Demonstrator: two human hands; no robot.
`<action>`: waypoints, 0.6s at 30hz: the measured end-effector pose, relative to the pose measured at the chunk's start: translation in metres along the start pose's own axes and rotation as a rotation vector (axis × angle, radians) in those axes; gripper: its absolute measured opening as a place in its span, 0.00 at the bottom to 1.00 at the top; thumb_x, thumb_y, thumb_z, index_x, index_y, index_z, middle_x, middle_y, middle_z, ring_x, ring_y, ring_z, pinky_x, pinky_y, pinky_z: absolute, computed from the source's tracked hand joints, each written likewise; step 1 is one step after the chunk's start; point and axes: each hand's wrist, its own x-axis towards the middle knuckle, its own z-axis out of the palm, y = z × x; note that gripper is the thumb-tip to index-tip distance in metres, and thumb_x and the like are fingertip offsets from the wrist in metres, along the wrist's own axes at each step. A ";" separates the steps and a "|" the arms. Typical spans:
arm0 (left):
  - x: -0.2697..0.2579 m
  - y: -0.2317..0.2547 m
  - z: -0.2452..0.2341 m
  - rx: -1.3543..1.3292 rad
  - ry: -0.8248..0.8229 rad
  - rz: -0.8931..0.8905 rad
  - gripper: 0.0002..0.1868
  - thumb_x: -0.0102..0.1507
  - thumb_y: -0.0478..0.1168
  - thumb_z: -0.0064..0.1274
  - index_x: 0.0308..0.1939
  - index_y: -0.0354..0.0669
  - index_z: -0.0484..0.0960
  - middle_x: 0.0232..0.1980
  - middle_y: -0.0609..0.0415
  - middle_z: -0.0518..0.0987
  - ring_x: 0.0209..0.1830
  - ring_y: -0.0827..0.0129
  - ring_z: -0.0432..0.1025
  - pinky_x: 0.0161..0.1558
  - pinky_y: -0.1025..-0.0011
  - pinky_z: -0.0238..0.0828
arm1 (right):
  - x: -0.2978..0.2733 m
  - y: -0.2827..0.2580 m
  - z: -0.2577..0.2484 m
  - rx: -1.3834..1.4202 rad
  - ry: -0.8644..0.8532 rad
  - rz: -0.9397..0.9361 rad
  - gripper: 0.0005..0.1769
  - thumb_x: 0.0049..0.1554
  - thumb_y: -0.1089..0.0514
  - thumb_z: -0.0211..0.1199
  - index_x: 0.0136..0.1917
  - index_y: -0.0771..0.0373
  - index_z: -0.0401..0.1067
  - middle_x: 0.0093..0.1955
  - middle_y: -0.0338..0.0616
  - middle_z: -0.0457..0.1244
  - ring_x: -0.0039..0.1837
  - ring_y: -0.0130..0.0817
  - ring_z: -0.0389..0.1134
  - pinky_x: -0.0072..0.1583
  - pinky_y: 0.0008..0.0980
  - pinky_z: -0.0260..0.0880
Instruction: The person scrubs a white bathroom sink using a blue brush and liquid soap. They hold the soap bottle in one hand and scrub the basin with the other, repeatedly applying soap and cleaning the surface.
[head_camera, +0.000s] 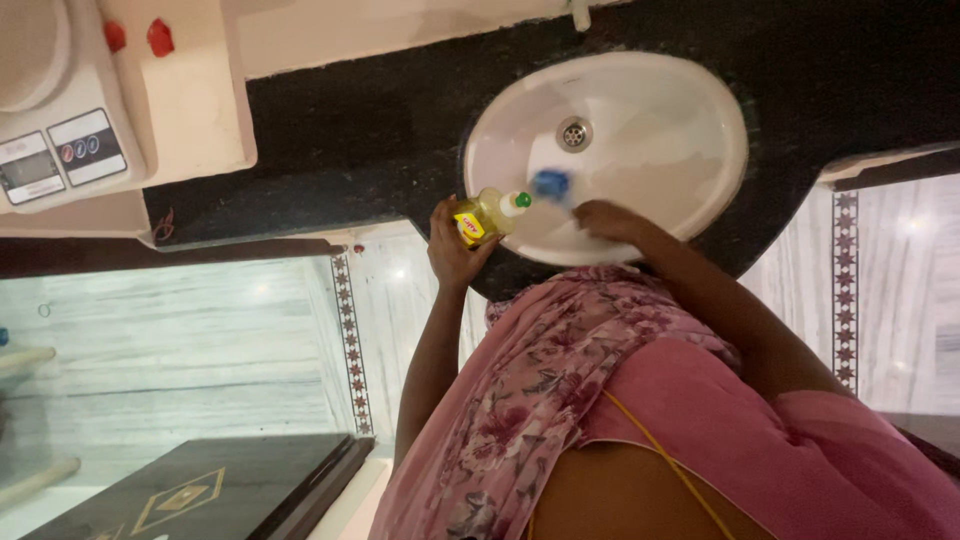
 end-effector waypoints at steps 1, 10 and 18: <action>-0.001 0.000 0.000 0.009 -0.001 0.001 0.54 0.50 0.57 0.76 0.71 0.38 0.65 0.68 0.39 0.71 0.65 0.45 0.71 0.59 0.57 0.75 | 0.001 -0.014 0.008 0.189 -0.114 0.030 0.18 0.65 0.49 0.52 0.48 0.67 0.71 0.37 0.47 0.60 0.35 0.38 0.55 0.36 0.42 0.57; 0.004 0.005 -0.004 0.028 -0.018 -0.026 0.54 0.50 0.59 0.75 0.71 0.37 0.66 0.67 0.38 0.71 0.64 0.44 0.72 0.58 0.57 0.75 | 0.005 0.050 -0.040 0.046 0.306 -0.159 0.09 0.56 0.58 0.58 0.47 0.63 0.75 0.42 0.50 0.66 0.40 0.43 0.66 0.42 0.44 0.68; 0.006 0.007 -0.006 0.004 -0.004 -0.006 0.52 0.51 0.60 0.74 0.70 0.38 0.67 0.68 0.38 0.72 0.65 0.45 0.72 0.60 0.57 0.75 | 0.050 0.032 -0.037 -0.543 0.669 -0.268 0.10 0.59 0.60 0.59 0.48 0.70 0.72 0.48 0.59 0.66 0.52 0.56 0.68 0.55 0.53 0.68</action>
